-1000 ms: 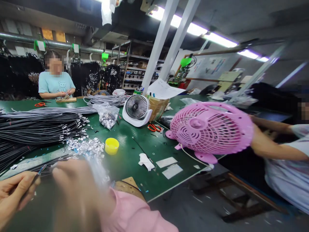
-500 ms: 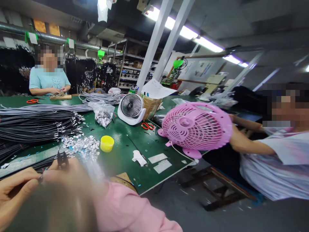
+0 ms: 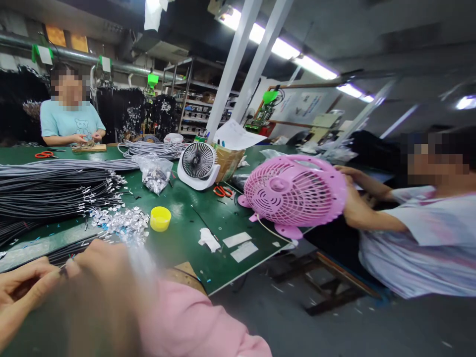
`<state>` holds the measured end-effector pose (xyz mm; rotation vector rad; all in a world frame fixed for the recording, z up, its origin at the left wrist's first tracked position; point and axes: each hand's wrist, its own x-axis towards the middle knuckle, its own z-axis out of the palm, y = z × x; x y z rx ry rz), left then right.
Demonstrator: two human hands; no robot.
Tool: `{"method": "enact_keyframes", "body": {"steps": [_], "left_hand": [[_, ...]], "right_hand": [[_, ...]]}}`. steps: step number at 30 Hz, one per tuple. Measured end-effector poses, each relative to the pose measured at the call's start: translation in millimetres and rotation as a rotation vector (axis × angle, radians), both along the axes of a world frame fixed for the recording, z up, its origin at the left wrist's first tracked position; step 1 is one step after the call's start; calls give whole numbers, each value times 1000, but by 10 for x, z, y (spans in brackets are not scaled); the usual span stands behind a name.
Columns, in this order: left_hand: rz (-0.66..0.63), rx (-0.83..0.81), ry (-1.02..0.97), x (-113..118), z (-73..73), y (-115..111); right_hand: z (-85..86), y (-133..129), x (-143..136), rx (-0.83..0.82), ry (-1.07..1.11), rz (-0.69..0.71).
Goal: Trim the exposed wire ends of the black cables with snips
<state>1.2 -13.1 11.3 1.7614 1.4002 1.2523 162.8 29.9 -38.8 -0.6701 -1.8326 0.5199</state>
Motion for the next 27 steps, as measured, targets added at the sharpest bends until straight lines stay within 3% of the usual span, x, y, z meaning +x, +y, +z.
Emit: {"method": "enact_keyframes", "body": {"steps": [3,5,7,9,12,15,20,24,27], "left_hand": [[37,-76,57,-63,-94,1],[70,-86,47,-131,-169,16],[101,-116,-1,-219,-245,32],[105,-151,-32,-301,-302,39],[130,-86,-46,-351,-323,33],[197,-46,-37,-310,-327,19],[353,8,15,-198,-509,-28],[370,23,33,-155,-629,-79],[357,5,9,-138,-582,-85]], "right_hand": [[139,-3,9,-6,90,61],[228,38,28,-179,284,41],[270,102,57,-370,524,-67],[259,152,78,-441,591,-123],[217,143,63,-459,315,-64],[243,76,6,-372,147,-36],[304,39,-34,-171,124,127],[287,61,0,-144,187,12],[282,62,7,-200,158,22]]}}
